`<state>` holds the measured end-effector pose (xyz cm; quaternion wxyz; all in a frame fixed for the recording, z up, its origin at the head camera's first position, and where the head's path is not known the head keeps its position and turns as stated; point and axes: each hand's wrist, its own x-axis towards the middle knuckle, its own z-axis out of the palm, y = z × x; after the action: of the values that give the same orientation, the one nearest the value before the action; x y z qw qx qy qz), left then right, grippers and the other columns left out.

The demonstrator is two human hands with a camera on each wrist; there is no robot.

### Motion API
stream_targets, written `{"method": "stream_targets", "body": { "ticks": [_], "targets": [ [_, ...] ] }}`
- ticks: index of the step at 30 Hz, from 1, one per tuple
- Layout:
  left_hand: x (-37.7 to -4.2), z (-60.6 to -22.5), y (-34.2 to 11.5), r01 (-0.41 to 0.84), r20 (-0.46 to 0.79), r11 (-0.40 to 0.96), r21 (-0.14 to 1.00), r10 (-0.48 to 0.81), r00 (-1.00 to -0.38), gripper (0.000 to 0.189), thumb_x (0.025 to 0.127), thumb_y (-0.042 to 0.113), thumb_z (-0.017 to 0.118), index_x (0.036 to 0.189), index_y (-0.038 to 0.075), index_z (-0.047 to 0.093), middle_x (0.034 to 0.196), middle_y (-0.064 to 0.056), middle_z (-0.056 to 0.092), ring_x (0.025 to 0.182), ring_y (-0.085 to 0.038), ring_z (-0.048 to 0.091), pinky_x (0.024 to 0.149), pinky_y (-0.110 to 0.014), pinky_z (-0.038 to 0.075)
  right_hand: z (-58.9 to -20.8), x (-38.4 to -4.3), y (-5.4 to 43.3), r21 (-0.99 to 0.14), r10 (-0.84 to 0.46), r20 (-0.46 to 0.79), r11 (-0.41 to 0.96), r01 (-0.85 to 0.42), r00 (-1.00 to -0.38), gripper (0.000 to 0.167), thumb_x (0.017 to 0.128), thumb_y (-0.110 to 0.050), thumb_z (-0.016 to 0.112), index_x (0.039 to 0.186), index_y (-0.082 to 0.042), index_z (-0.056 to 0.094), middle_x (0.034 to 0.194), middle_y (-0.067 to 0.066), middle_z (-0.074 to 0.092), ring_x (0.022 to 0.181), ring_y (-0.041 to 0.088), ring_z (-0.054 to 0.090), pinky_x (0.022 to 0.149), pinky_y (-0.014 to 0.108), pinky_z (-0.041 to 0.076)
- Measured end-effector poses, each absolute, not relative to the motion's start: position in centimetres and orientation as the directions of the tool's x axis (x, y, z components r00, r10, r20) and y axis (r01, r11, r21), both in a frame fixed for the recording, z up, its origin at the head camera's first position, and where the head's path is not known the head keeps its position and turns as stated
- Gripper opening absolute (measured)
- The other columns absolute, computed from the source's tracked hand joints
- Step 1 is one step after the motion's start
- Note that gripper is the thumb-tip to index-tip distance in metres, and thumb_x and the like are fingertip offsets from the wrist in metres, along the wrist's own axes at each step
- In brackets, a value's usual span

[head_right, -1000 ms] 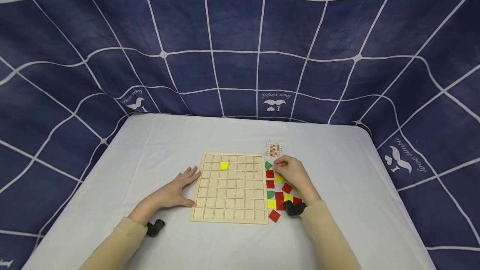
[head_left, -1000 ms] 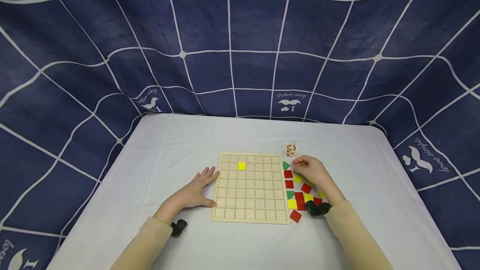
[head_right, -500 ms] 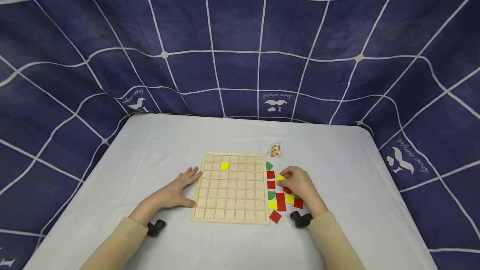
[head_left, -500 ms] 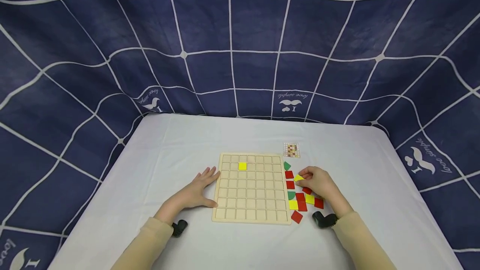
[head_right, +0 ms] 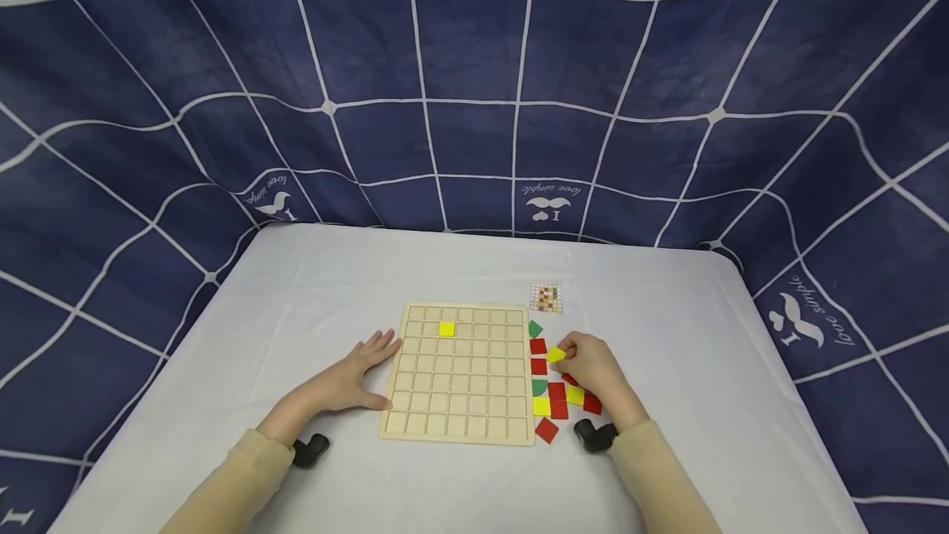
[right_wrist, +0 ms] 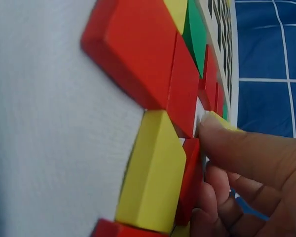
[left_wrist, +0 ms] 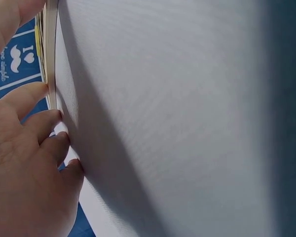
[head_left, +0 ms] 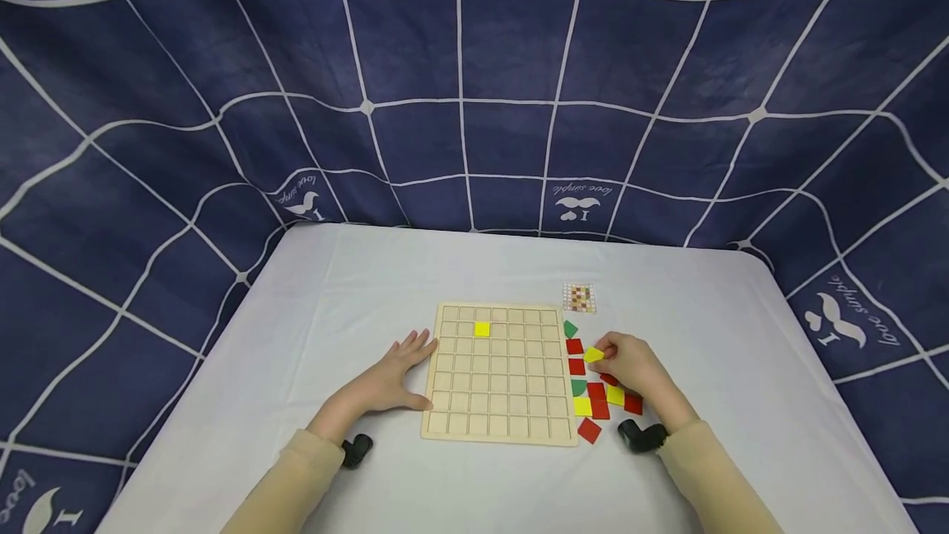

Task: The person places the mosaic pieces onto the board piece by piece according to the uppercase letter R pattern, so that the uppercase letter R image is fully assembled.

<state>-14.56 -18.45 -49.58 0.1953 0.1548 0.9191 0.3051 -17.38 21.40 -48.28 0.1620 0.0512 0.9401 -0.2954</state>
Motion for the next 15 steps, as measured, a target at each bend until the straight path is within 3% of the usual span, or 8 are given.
{"method": "stream_targets", "body": {
  "ticks": [8, 15],
  "targets": [
    [-14.6, -49.3, -18.5, 0.165, -0.256, 0.757, 0.632, 0.404, -0.878, 0.104, 0.070, 0.029, 0.087, 0.154, 0.006, 0.031, 0.165, -0.014, 0.013, 0.154, -0.033, 0.003, 0.125, -0.054, 0.004, -47.8, -18.1, 20.7, -0.623, -0.014, -0.262, 0.766, 0.158, -0.965, 0.030, 0.095, -0.036, 0.063, 0.109, -0.010, 0.070, 0.090, 0.006, 0.065, 0.079, 0.019, 0.053, 0.064, 0.026, 0.041],
    [-14.5, -49.5, -18.5, 0.158, -0.264, 0.766, 0.623, 0.396, -0.879, 0.104, 0.070, 0.030, 0.087, 0.155, 0.009, 0.031, 0.165, -0.011, 0.013, 0.154, -0.031, 0.004, 0.126, -0.051, 0.004, -47.7, -19.3, 17.7, -0.716, -0.034, -0.127, 0.695, 0.068, -0.991, 0.022, 0.094, -0.031, 0.066, 0.103, -0.011, 0.072, 0.085, 0.003, 0.069, 0.076, 0.016, 0.056, 0.066, 0.025, 0.046]
  ]
}}
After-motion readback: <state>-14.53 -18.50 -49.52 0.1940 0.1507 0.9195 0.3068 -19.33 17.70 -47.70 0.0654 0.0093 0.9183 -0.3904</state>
